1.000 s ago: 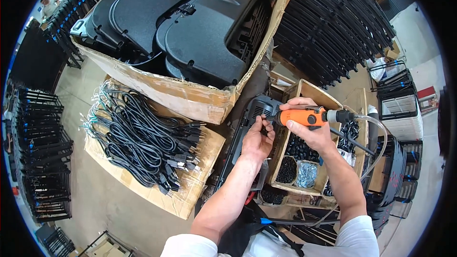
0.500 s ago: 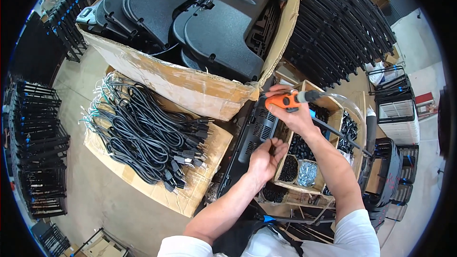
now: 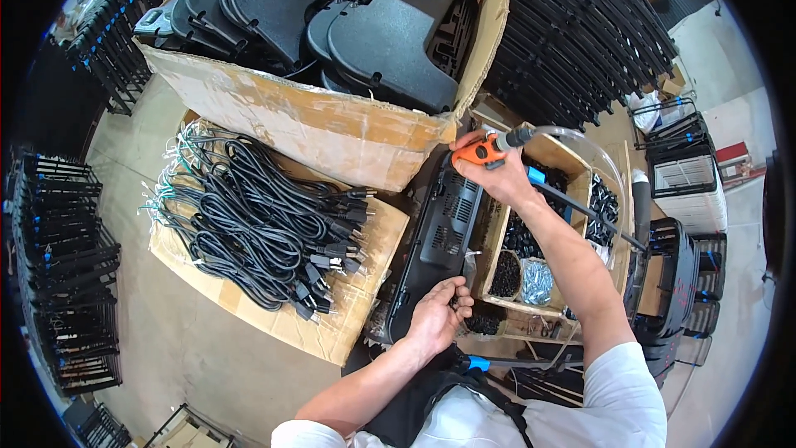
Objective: Assembling the electrical components into a plastic housing for fitness equipment using an electric screwdriver and manual tools.
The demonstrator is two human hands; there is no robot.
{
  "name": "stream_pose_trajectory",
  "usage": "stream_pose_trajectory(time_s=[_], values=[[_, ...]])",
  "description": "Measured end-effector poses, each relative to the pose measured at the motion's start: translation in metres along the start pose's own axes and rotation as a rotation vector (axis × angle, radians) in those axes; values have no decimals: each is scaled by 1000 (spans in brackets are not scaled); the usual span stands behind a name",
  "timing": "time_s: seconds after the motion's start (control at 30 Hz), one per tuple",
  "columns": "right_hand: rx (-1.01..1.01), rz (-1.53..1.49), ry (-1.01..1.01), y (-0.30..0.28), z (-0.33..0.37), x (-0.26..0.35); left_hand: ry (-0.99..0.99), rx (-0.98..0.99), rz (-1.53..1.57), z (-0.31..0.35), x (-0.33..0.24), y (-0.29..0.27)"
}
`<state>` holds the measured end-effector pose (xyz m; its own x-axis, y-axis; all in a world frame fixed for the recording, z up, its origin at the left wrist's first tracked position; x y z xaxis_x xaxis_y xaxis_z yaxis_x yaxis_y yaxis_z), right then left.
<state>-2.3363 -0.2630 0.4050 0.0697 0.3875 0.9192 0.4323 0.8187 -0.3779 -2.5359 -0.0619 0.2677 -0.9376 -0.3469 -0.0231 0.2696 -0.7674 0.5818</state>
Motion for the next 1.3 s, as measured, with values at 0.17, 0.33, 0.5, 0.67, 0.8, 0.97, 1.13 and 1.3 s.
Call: stream_pose_trajectory(time_s=[0.17,0.33,0.5,0.67,0.8,0.97,1.13,1.3], values=[[-89,-136,79,-23,-2,-16,27,-10,-191,15,3,-10],[-319,-225,-26,-68,51,52,52,-9,-346,21,5,-24],[-626,-401,-31,-146,154,75,-83,64,-604,-15,64,1],[-943,-485,-65,-213,287,102,-201,28,-927,-90,138,0],[-1160,-481,-104,-233,399,121,-88,25,-1210,-146,172,-11],[-1464,-484,-58,-224,529,125,91,245,-1880,-115,190,-1],[-1646,-578,245,-188,653,55,169,745,-2216,-81,195,-19],[-1805,-745,596,-138,724,-125,476,639,-2471,-1,187,4]])
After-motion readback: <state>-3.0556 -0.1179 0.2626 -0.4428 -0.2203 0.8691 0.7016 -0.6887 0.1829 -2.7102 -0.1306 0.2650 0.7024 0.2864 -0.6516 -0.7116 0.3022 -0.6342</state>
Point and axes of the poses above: each hand's wrist, its own z-axis away from the middle knuckle, its own y-axis out of the palm, x = y × z, the point moved 9 cm from there along -z, towards the middle knuckle, and after that the axes turned 13 degrees about -x, right-handed, at the moved point
